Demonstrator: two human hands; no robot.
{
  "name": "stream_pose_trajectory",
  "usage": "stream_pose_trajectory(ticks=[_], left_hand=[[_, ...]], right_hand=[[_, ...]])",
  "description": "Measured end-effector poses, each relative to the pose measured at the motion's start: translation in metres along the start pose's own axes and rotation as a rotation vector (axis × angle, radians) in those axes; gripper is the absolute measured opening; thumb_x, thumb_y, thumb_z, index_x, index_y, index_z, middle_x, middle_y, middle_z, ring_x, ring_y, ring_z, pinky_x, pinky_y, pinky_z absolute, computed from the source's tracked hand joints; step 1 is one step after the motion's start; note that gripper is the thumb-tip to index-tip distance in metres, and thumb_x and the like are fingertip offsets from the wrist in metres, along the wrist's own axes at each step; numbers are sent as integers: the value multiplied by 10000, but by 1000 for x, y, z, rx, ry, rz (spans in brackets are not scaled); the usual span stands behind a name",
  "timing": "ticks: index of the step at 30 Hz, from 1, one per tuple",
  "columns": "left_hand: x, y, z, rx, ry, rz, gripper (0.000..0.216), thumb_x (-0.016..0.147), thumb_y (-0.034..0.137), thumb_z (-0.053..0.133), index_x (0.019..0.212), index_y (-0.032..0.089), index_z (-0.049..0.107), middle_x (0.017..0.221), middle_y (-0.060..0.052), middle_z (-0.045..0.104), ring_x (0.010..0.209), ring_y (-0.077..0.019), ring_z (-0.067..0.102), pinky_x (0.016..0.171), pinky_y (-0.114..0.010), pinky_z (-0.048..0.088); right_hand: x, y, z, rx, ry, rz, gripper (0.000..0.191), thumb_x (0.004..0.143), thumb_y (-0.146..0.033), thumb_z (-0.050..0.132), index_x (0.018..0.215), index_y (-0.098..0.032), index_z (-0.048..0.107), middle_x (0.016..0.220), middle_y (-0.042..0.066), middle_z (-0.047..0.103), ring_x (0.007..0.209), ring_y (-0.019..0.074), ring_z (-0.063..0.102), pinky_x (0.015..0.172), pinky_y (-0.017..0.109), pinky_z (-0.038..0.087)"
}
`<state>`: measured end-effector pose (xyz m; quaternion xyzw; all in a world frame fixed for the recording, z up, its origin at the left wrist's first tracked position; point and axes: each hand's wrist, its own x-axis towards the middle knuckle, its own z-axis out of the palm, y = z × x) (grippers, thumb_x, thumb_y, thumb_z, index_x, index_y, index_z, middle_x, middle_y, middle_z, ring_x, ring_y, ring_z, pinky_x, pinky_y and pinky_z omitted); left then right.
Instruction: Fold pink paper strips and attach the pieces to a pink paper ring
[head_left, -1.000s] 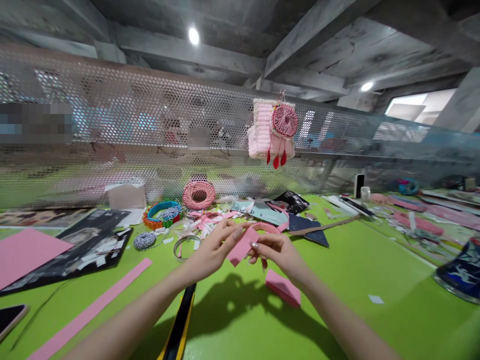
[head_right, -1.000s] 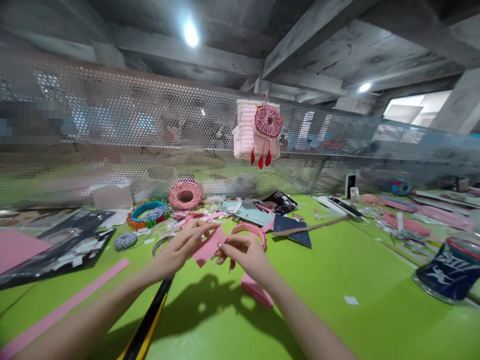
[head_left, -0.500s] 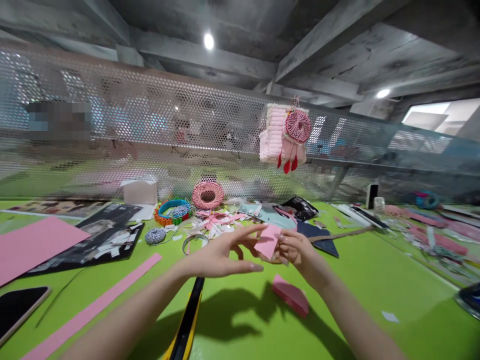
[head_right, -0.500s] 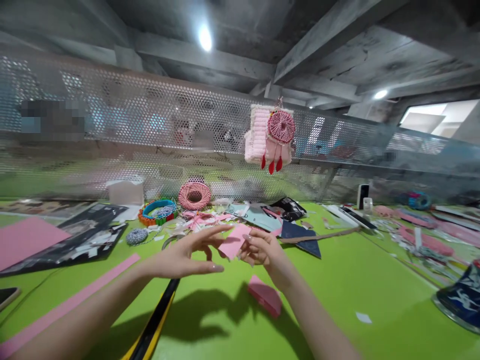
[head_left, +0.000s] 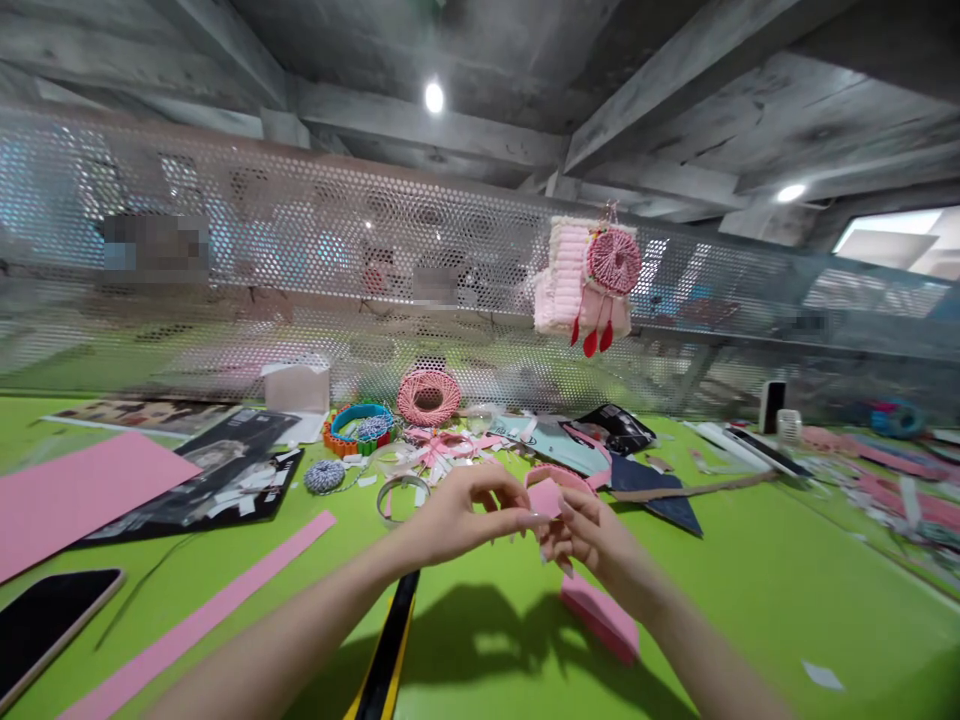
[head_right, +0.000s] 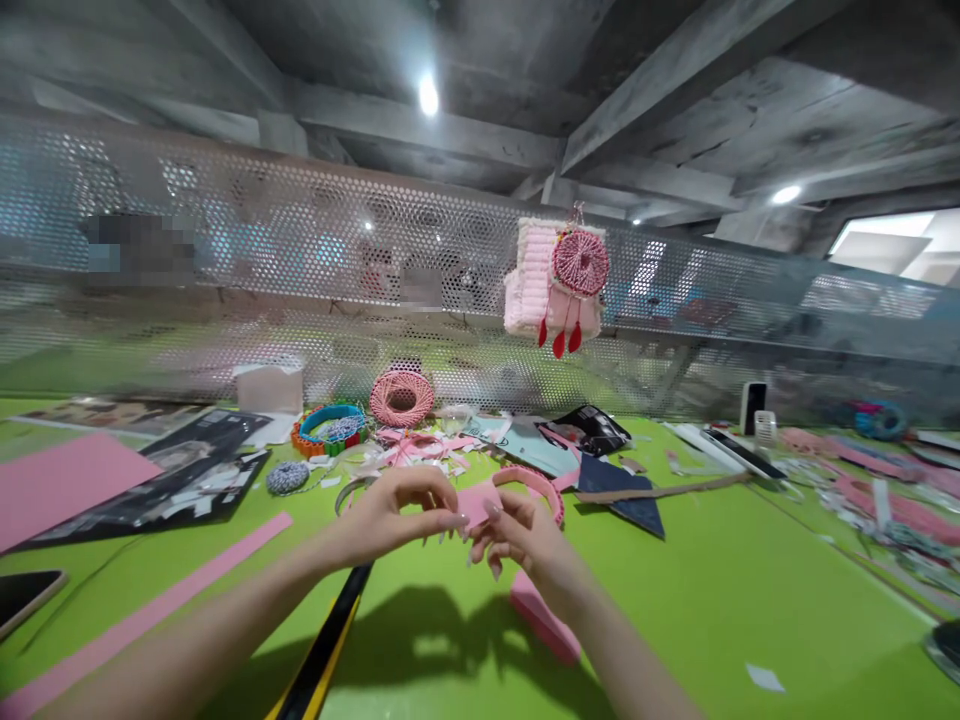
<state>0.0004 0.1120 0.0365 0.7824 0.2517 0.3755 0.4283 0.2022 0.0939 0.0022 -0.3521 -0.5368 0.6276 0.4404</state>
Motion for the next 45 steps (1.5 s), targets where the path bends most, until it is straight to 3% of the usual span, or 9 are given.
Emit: stream_pose_trajectory(ticks=[6, 12, 21, 27, 31, 34, 37, 41, 45], left_hand=[[1, 1, -1, -1, -55, -37, 226, 865, 373, 573, 759, 173, 572, 728, 25, 530, 625, -82, 504, 575, -211, 424], [1, 1, 0, 48, -112, -42, 187, 864, 363, 570, 830, 180, 558, 792, -8, 606, 664, -111, 577, 583, -235, 455], [1, -7, 10, 174, 102, -14, 369, 845, 295, 578, 1183, 181, 482, 871, -36, 626, 671, -128, 596, 566, -242, 468], [2, -18, 10, 256, 179, 1, 335, 871, 257, 538, 1193, 166, 516, 873, -49, 662, 660, -139, 597, 583, -260, 463], [2, -21, 10, 350, 193, 20, 262, 862, 216, 543, 1114, 167, 594, 895, -65, 686, 687, -167, 603, 629, -295, 456], [1, -21, 12, 386, 181, 29, 192, 830, 179, 587, 1009, 166, 653, 886, -74, 709, 722, -191, 626, 658, -307, 461], [1, -21, 14, 376, 198, 33, 225, 803, 146, 619, 1023, 176, 658, 854, -60, 722, 726, -196, 643, 671, -304, 472], [3, -26, 12, 310, 270, 37, 332, 787, 132, 645, 1108, 209, 618, 852, -25, 730, 661, -163, 644, 644, -275, 494], [8, -34, 9, 242, 363, 45, 239, 775, 128, 666, 1004, 192, 644, 900, -40, 727, 794, -181, 681, 744, -295, 519]], right_hand=[[-2, -3, 4, -87, 10, -2, 375, 758, -510, 706, 888, -163, 651, 792, 76, 696, 625, 139, 665, 480, 211, 458], [-5, -12, 10, -180, 68, 22, 520, 696, -402, 778, 1091, -166, 537, 729, 71, 716, 642, 196, 692, 463, 243, 461], [-2, -8, 15, -201, 102, -16, 461, 733, -454, 711, 1053, -210, 486, 837, 73, 719, 669, 193, 704, 489, 258, 489], [-2, 0, 16, -231, 127, 1, 492, 747, -445, 705, 1107, -213, 461, 917, 93, 712, 737, 214, 713, 498, 267, 504], [-3, 0, 21, -396, 176, 29, 543, 742, -448, 718, 1178, -203, 506, 904, 85, 711, 782, 222, 702, 555, 289, 519], [-4, 1, 23, -528, 196, 4, 387, 746, -463, 706, 1002, -178, 652, 803, 70, 715, 735, 224, 685, 585, 310, 515], [-1, 4, 23, -529, 212, -10, 345, 754, -473, 685, 906, -164, 690, 760, 72, 717, 698, 220, 683, 582, 312, 513], [8, 8, 22, -490, 218, -10, 409, 767, -472, 658, 1044, -172, 670, 827, 78, 727, 718, 206, 700, 529, 267, 501], [20, 7, 24, -479, 212, -27, 423, 763, -440, 669, 1101, -184, 664, 837, 71, 728, 698, 186, 701, 503, 241, 481]])
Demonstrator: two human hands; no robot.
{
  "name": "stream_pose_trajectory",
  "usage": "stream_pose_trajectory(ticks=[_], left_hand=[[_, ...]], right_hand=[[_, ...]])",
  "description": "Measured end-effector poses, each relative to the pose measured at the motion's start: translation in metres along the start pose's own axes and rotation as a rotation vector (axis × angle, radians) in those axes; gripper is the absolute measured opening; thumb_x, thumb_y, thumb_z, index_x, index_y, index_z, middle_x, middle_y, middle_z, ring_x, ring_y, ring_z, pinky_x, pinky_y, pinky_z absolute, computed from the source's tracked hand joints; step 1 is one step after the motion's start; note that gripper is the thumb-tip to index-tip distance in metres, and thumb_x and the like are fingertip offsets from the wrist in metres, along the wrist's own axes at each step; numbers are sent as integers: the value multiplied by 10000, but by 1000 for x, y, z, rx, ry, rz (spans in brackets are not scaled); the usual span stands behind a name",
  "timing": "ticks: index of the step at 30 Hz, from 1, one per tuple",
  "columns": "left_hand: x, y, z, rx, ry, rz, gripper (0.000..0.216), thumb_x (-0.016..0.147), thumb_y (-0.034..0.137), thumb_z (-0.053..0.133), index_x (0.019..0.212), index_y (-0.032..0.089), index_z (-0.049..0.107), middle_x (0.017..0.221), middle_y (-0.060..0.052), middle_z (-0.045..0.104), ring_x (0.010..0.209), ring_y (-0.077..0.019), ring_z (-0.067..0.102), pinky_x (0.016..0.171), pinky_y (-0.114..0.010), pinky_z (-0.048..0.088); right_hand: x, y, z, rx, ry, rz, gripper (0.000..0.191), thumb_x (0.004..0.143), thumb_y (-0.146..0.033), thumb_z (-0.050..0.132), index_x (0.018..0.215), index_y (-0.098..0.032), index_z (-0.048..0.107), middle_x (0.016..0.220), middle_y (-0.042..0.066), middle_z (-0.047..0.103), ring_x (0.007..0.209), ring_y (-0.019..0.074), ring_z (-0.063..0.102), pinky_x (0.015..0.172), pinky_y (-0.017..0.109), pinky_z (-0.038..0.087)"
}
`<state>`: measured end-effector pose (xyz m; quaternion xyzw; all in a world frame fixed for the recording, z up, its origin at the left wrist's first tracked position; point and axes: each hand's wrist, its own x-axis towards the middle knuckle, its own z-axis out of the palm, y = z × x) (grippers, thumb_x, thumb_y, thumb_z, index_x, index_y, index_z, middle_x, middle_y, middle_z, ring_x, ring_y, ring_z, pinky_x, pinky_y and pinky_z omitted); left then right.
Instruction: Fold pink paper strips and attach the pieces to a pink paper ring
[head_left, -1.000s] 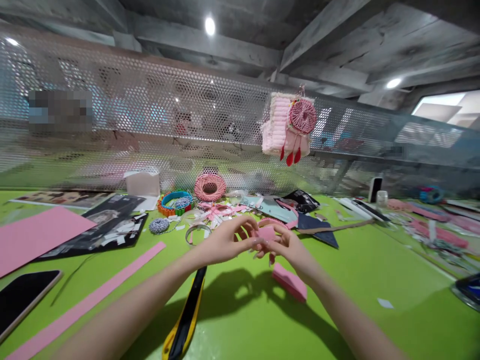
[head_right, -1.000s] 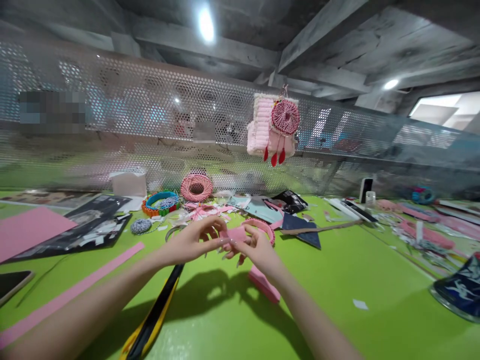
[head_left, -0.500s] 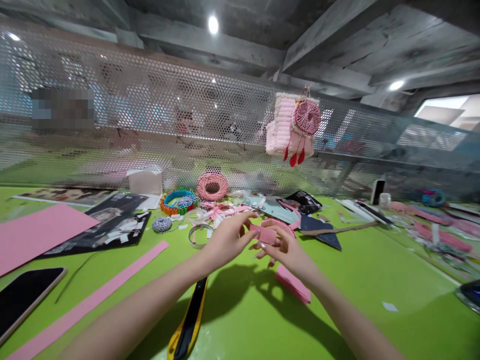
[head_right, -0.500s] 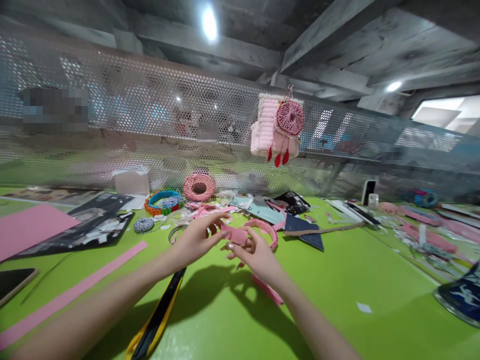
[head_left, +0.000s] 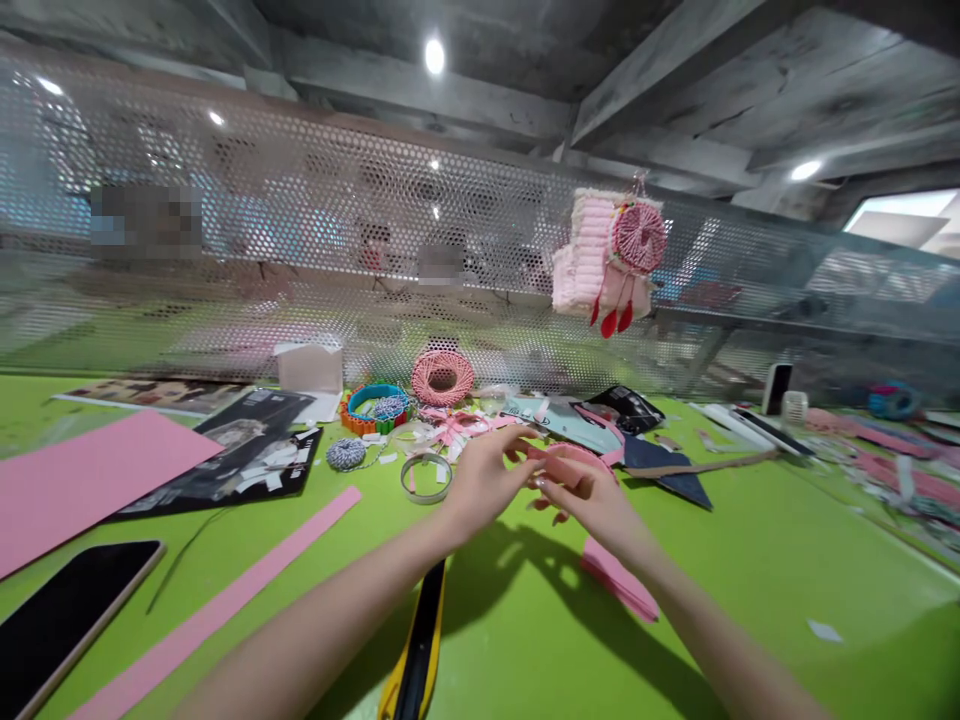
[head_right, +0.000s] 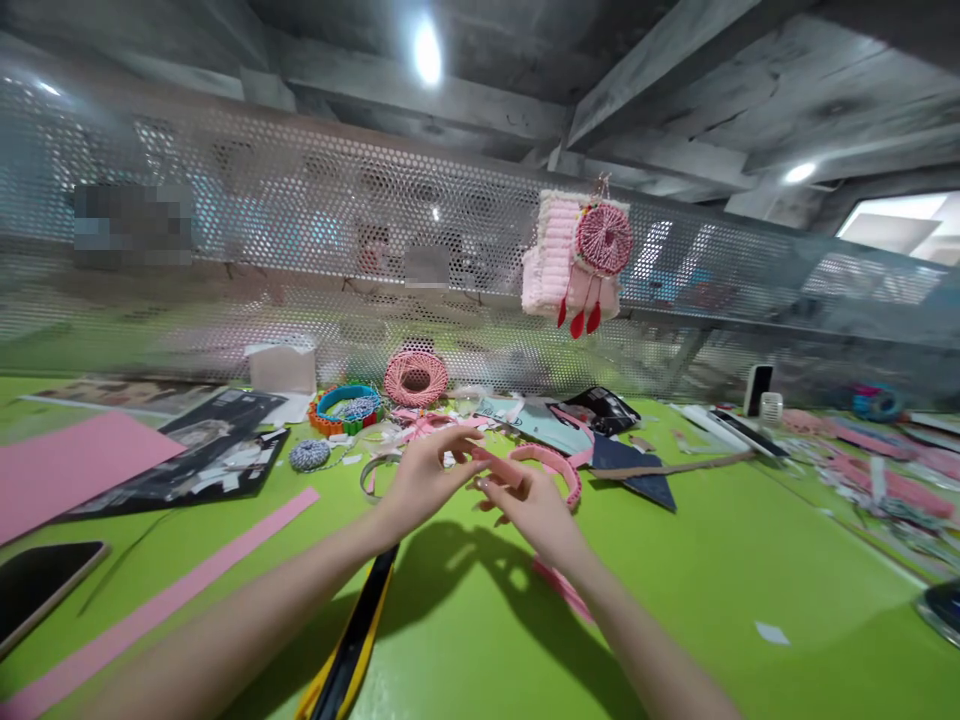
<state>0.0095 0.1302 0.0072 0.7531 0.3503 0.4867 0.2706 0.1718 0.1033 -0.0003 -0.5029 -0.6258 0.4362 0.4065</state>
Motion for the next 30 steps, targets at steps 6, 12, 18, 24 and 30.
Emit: stream_pose_trajectory(ticks=[6, 12, 18, 24, 30], left_hand=[[3, -4, -1, -50, 35, -13, 189, 741, 170, 725, 920, 179, 668, 929, -60, 716, 868, -214, 680, 839, -362, 510], [5, -3, -3, -41, -23, -51, 162, 722, 220, 747, 866, 183, 683, 844, -32, 728, 806, -201, 674, 787, -349, 514], [9, 1, -9, 54, -85, -35, 114, 793, 290, 683, 816, 183, 714, 844, -47, 725, 823, -209, 637, 719, -324, 483], [9, 3, -11, 103, -124, 45, 119, 842, 249, 633, 852, 169, 719, 854, -66, 705, 837, -207, 619, 772, -345, 467], [8, 13, -16, 95, -170, 142, 126, 851, 246, 624, 907, 177, 713, 945, -83, 683, 920, -219, 595, 848, -377, 448]], right_hand=[[4, -6, 1, 13, 23, -11, 409, 750, -450, 679, 1069, -193, 677, 820, 68, 740, 732, 205, 712, 536, 266, 503], [0, -9, 3, 15, 68, -9, 336, 733, -470, 698, 894, -175, 696, 754, 78, 736, 686, 223, 712, 508, 275, 509], [1, -2, 2, 55, 67, -27, 338, 740, -486, 692, 876, -177, 696, 818, 84, 745, 669, 205, 707, 494, 262, 502], [0, -3, 2, 93, 90, -39, 317, 735, -456, 708, 883, -176, 707, 809, 84, 745, 654, 193, 700, 499, 261, 500], [-6, -10, 0, 136, 120, -24, 270, 744, -399, 711, 912, -188, 712, 785, 70, 743, 628, 171, 688, 491, 250, 500]])
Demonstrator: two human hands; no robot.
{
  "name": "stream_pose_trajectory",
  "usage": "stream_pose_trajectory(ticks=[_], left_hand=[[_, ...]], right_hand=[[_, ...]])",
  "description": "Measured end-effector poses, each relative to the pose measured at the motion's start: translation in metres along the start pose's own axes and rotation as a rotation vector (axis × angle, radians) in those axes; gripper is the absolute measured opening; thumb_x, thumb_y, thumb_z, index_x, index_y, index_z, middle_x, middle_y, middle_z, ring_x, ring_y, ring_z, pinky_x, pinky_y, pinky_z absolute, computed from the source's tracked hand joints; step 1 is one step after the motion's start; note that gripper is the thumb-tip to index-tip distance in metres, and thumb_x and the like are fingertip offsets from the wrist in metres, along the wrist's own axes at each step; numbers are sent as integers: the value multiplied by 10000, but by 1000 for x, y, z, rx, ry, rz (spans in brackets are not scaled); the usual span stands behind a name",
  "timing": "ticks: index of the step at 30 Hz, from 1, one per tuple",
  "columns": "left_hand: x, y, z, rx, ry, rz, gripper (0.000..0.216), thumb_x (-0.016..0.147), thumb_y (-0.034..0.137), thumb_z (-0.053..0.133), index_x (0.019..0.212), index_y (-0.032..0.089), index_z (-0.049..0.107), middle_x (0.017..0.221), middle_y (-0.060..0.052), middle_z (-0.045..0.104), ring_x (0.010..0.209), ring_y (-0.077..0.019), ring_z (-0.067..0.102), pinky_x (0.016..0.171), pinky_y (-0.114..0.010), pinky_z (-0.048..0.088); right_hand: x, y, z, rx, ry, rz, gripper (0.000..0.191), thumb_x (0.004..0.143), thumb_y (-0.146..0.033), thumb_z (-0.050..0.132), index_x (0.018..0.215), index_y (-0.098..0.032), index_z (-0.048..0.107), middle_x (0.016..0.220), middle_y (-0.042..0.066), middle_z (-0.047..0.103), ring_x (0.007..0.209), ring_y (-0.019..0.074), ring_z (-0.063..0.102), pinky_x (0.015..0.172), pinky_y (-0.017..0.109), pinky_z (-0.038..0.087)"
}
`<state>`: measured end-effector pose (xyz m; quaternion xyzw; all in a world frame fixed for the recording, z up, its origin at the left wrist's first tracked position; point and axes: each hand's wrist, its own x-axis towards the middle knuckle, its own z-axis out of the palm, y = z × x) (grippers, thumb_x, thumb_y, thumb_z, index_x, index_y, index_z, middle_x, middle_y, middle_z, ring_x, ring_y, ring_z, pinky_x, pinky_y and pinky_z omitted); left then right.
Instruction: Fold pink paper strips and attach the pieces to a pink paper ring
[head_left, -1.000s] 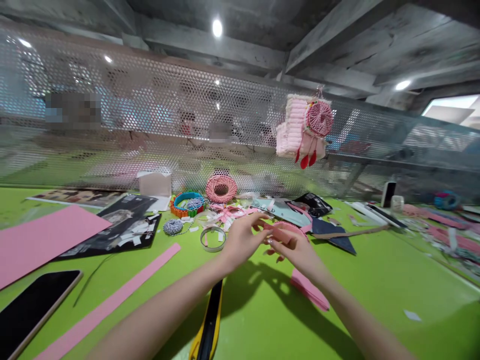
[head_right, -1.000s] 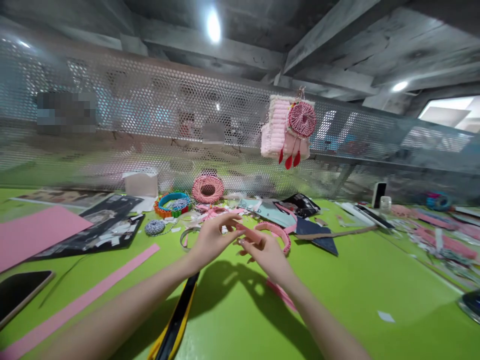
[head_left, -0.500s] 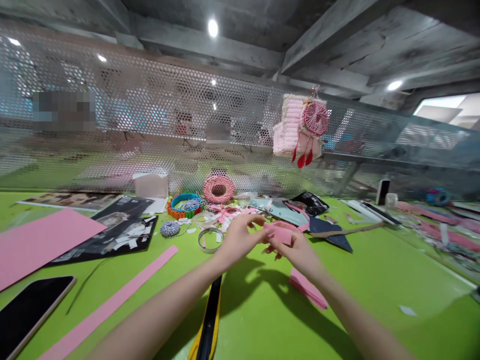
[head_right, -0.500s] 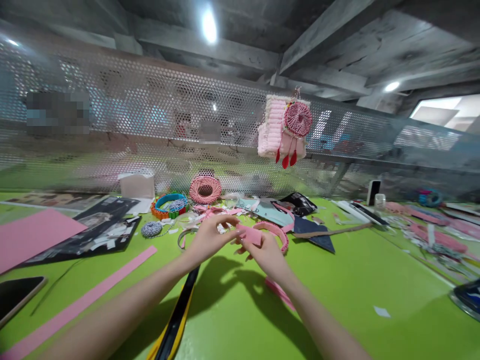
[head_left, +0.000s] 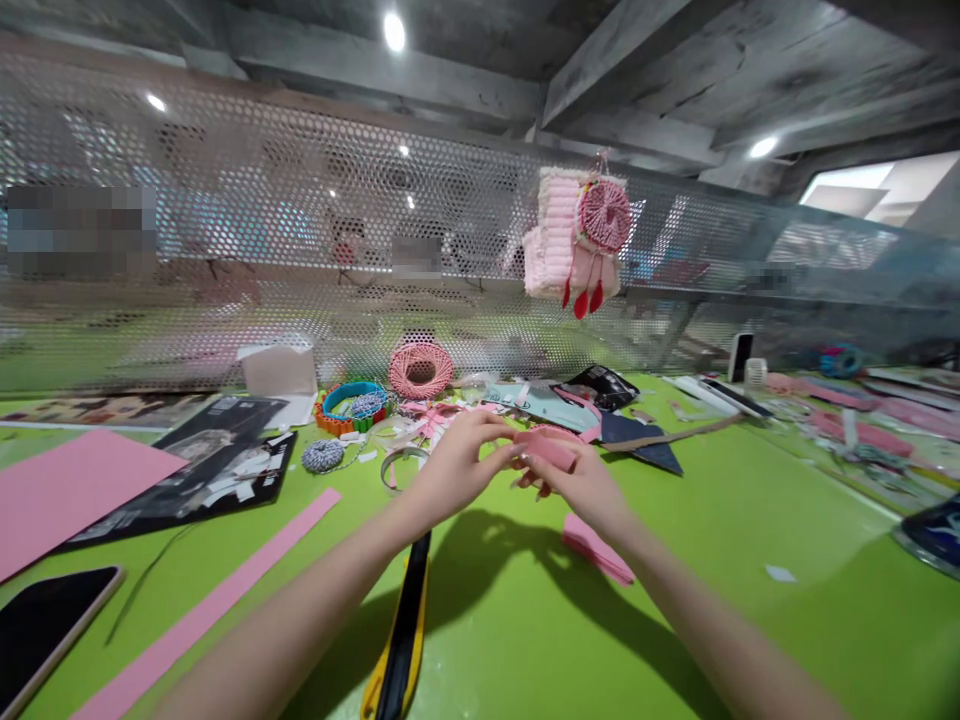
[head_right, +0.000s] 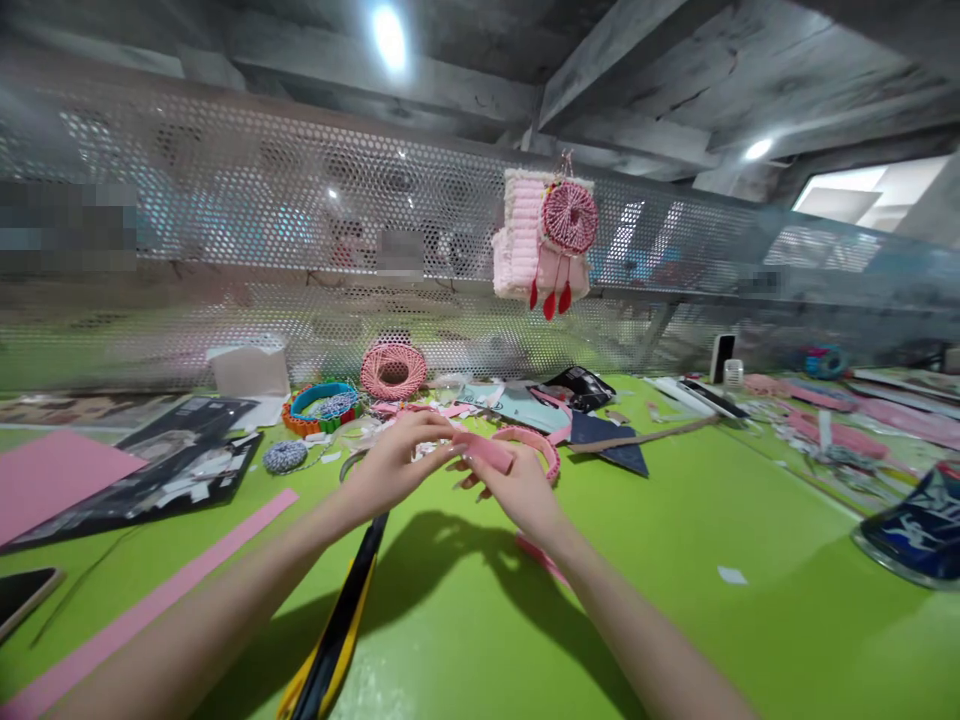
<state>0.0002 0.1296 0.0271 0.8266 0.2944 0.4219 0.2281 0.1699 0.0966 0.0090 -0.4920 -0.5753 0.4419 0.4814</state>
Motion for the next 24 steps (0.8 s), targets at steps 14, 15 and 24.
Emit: stream_pose_trajectory(ticks=[14, 15, 24], left_hand=[[2, 8, -10, -132, 11, -51, 149, 838, 337, 643, 861, 205, 709, 891, -27, 677, 773, -145, 598, 595, -232, 422], [1, 9, -8, -125, 46, -40, 134, 828, 324, 656, 847, 201, 706, 887, -28, 671, 772, -144, 592, 615, -239, 427], [-3, 16, -9, 35, 183, 130, 138, 830, 318, 656, 775, 191, 652, 815, -30, 619, 816, -177, 564, 752, -310, 431]], right_hand=[[-11, -17, -2, 150, -132, -7, 228, 755, -398, 721, 883, -209, 732, 848, 82, 754, 633, 159, 691, 486, 237, 497], [-11, -18, -1, 156, -132, -4, 218, 738, -391, 737, 854, -206, 731, 854, 82, 751, 631, 159, 689, 486, 237, 496], [-19, -32, -11, -50, -244, -76, 315, 778, -511, 666, 952, -260, 743, 951, 54, 710, 922, 212, 644, 767, 334, 534]])
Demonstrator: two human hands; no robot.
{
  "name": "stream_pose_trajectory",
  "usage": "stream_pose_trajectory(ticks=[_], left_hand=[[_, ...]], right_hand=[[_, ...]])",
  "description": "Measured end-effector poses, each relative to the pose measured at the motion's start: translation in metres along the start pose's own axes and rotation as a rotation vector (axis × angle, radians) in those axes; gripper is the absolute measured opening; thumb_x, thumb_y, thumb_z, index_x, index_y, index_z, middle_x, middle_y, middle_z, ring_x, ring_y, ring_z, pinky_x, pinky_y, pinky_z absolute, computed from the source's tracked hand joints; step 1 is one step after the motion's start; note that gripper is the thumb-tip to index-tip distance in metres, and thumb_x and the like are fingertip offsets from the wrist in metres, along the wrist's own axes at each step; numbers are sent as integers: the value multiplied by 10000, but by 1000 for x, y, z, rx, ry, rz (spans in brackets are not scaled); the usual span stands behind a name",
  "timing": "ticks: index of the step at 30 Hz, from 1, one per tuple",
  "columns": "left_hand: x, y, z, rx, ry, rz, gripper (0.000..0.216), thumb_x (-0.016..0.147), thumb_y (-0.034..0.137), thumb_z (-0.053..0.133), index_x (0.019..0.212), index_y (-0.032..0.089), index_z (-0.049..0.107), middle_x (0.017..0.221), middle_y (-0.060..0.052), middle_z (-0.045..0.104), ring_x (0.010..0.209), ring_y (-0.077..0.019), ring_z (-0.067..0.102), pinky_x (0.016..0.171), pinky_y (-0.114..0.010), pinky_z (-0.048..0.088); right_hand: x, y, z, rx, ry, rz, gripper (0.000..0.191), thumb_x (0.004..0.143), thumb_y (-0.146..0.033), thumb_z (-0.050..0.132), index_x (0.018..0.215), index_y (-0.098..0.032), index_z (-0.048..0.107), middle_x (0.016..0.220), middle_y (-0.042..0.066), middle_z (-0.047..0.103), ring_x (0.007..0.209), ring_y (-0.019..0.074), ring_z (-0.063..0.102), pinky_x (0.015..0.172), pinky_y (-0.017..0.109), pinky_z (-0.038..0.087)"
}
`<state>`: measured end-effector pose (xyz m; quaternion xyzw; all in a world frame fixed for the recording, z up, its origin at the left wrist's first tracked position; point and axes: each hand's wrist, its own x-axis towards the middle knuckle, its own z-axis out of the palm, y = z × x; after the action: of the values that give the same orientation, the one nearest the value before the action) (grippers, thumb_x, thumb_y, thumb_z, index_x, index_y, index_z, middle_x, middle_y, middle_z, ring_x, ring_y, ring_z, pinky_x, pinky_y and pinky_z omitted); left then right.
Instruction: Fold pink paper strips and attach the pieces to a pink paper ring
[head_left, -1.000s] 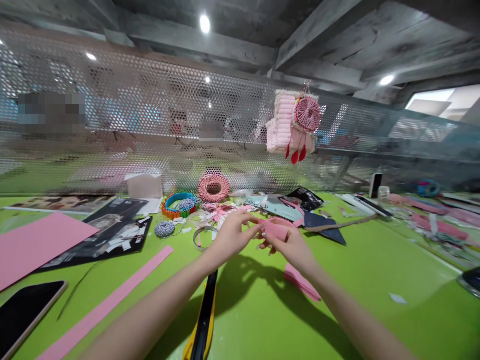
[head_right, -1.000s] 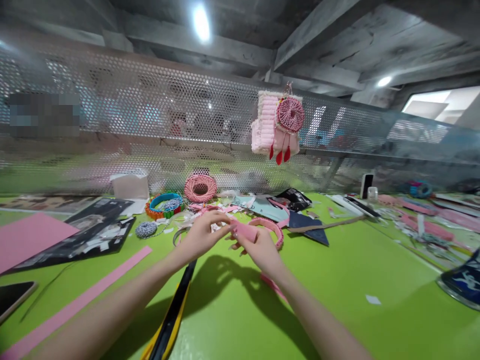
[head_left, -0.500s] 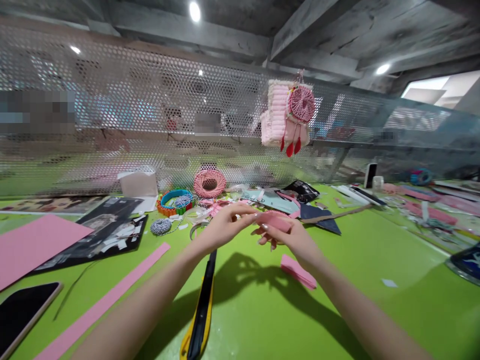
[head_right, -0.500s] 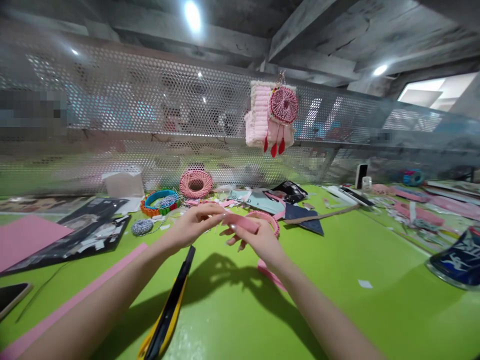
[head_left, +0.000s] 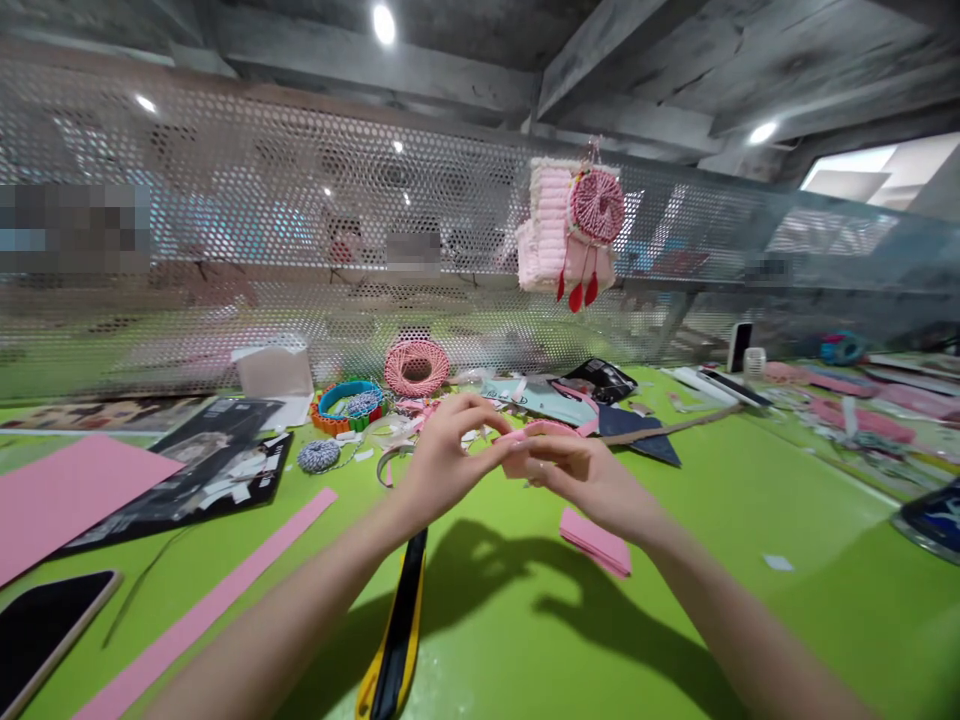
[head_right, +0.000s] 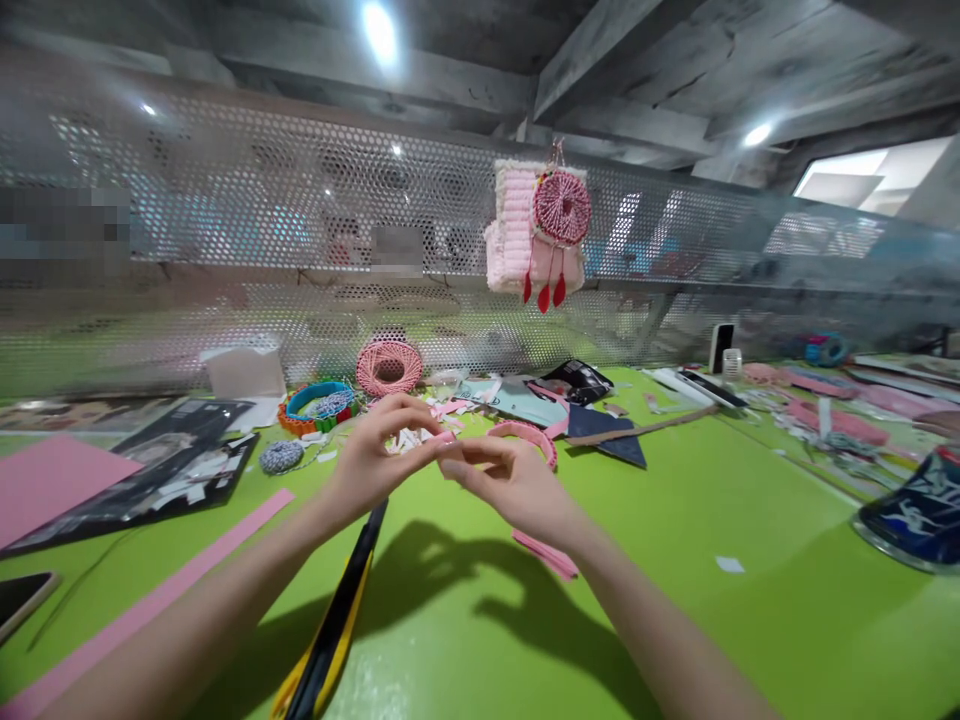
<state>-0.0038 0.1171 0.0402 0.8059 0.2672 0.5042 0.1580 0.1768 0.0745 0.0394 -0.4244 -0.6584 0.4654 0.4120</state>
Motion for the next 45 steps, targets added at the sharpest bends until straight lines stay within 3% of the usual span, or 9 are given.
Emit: stream_pose_trajectory(ticks=[5, 8, 11, 15, 19, 26, 34, 45], left_hand=[[0, 3, -6, 71, -170, 153, 105, 862, 257, 604, 869, 188, 682, 834, -53, 641, 799, -185, 553, 704, -302, 426], [1, 6, -9, 93, -254, 195, 143, 879, 265, 585, 928, 171, 682, 817, -57, 653, 764, -174, 556, 669, -286, 433], [4, 11, -13, 23, -288, 102, 158, 857, 297, 628, 951, 184, 683, 815, -32, 678, 745, -149, 579, 663, -258, 438], [9, 15, -19, -72, -355, -86, 177, 879, 333, 586, 915, 219, 716, 826, -2, 723, 676, -121, 569, 558, -223, 384], [9, 15, -20, -81, -340, -118, 184, 874, 320, 587, 892, 205, 730, 790, -2, 730, 625, -110, 537, 518, -219, 351], [7, 15, -16, 10, -296, 91, 183, 901, 254, 557, 942, 155, 706, 869, -62, 738, 750, -148, 614, 669, -270, 448], [5, 7, -16, 77, -241, 222, 171, 895, 174, 570, 1026, 143, 675, 893, -66, 714, 799, -145, 613, 683, -263, 472], [4, 9, -18, 183, -213, 373, 171, 899, 122, 537, 1024, 118, 655, 888, -82, 709, 794, -160, 621, 667, -278, 500]], right_hand=[[-2, -2, -2, -43, 67, 11, 349, 810, -544, 612, 844, -235, 770, 715, 49, 699, 675, 174, 642, 645, 309, 539], [-2, 1, -3, -43, 45, 6, 310, 832, -499, 612, 830, -232, 768, 729, 52, 712, 659, 173, 640, 657, 322, 537], [-2, 4, -7, -36, 38, -31, 286, 854, -480, 597, 866, -252, 769, 775, 50, 706, 721, 185, 642, 687, 327, 527], [-4, 2, -8, -93, 98, -63, 331, 859, -515, 568, 898, -257, 773, 744, 60, 669, 705, 187, 593, 609, 303, 498], [-7, 0, -5, -113, 114, -76, 335, 874, -500, 552, 921, -248, 769, 787, 64, 657, 757, 191, 591, 621, 291, 489], [-7, 2, -4, -94, 150, -77, 340, 881, -477, 554, 973, -213, 747, 722, 26, 590, 658, 144, 534, 577, 267, 446], [-11, -4, -2, -6, 50, -32, 278, 837, -372, 642, 1046, -206, 719, 891, 59, 693, 698, 130, 585, 579, 240, 484], [-11, -2, -2, 2, 49, -35, 277, 835, -380, 642, 1017, -188, 726, 887, 76, 717, 771, 170, 635, 623, 271, 531]])
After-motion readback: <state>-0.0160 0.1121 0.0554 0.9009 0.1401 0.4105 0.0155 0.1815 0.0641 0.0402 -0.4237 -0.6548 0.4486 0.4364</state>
